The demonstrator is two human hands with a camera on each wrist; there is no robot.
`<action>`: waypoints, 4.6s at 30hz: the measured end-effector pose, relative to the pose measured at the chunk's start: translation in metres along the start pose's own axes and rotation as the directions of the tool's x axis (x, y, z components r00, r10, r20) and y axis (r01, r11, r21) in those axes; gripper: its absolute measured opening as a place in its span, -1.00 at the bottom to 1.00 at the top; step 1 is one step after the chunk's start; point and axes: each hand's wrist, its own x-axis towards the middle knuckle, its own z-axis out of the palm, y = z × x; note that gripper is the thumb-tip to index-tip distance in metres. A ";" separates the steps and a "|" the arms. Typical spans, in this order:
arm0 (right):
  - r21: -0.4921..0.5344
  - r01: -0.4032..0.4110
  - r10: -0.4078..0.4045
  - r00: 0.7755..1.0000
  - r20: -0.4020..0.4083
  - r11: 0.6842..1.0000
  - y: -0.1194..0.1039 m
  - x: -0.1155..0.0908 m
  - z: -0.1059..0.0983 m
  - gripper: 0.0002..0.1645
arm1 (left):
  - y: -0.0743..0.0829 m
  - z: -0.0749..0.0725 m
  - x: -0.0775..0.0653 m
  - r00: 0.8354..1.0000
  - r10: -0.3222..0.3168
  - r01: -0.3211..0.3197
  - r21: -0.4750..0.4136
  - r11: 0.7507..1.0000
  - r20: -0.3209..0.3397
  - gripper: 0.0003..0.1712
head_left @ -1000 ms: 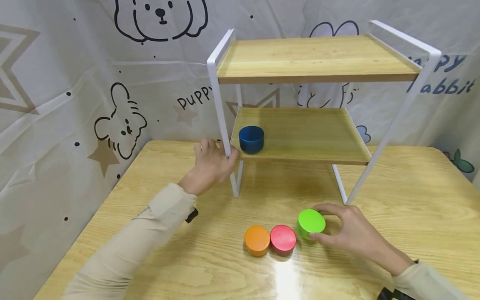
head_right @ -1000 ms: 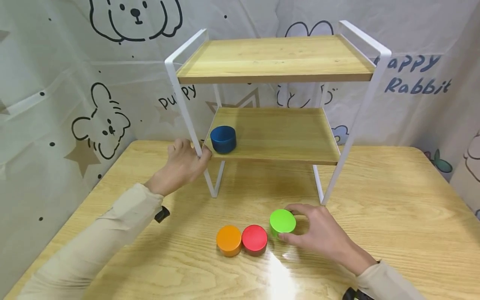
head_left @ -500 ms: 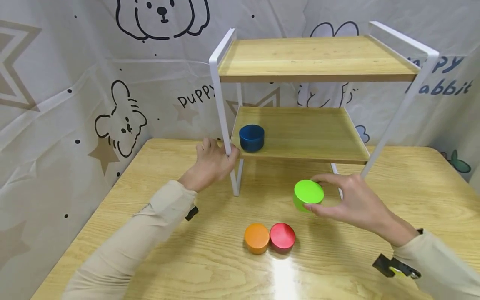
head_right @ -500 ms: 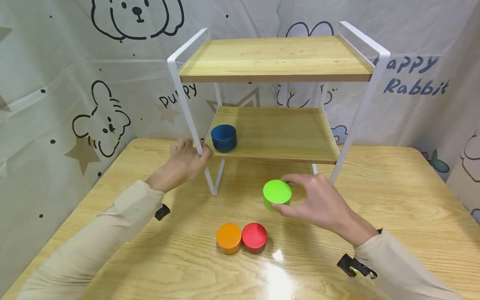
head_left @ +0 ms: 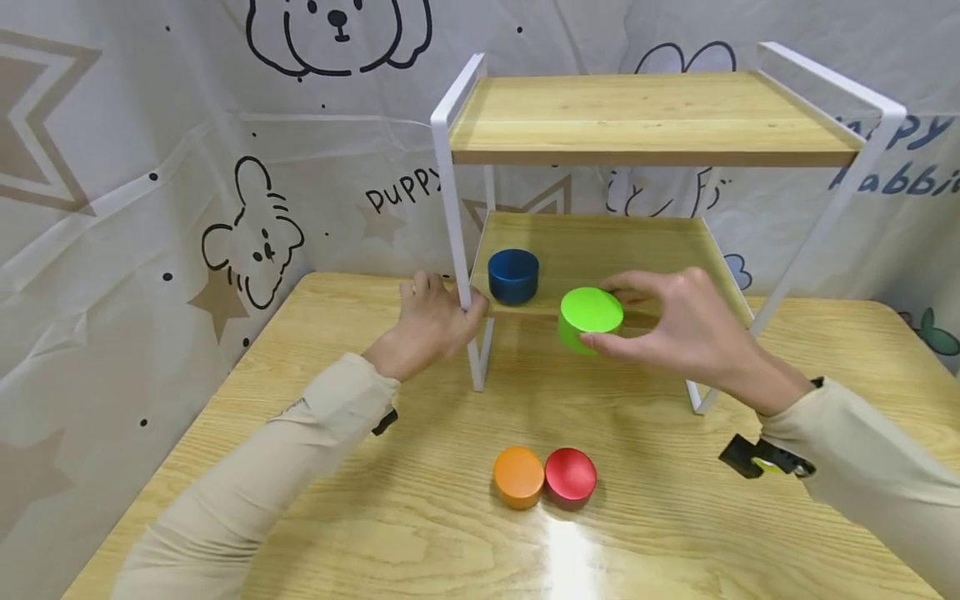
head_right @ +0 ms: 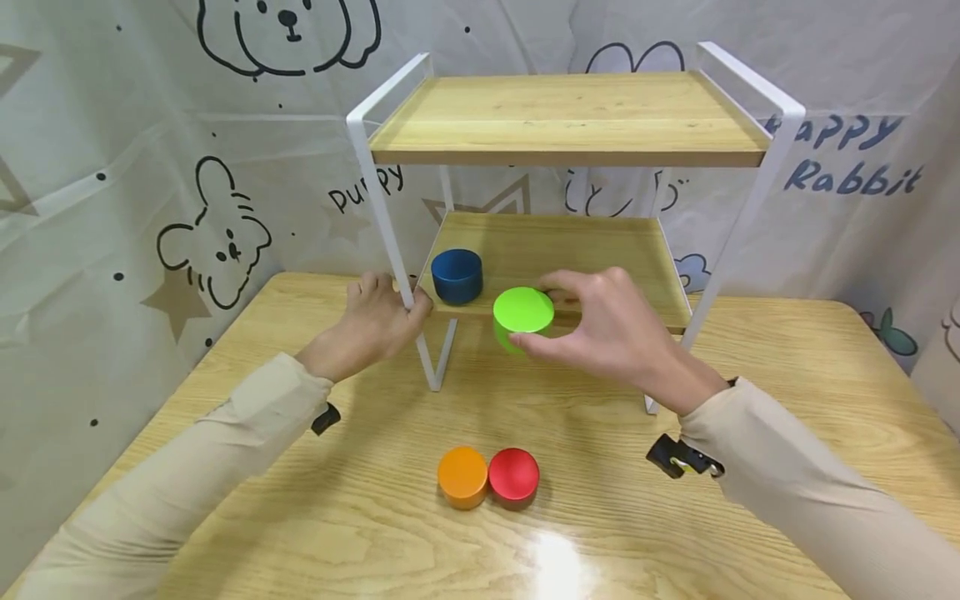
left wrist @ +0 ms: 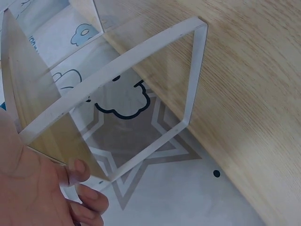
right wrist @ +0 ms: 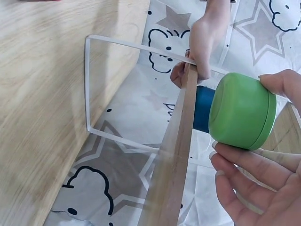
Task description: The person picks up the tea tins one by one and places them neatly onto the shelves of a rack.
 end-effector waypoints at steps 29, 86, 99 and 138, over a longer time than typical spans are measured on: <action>-0.037 -0.235 0.238 0.966 0.097 0.971 0.015 0.034 -0.002 -0.35 | -0.004 0.000 0.006 0.995 -0.001 -0.019 -0.197 0.980 -0.101 -0.59; 0.073 -0.144 0.152 0.982 -0.113 0.987 0.017 -0.005 -0.010 -0.43 | 0.007 -0.001 0.001 0.989 -0.145 0.142 -0.138 0.980 -0.014 -0.53; 0.058 -0.016 0.019 0.999 -0.051 0.998 0.018 -0.040 -0.003 -0.55 | 0.009 0.001 0.003 0.988 -0.155 0.152 -0.133 0.979 -0.008 -0.52; 0.199 -0.044 -0.067 0.854 0.516 0.979 0.016 -0.088 0.097 -0.08 | 0.010 -0.002 0.001 0.982 -0.187 0.184 -0.097 0.978 -0.028 -0.54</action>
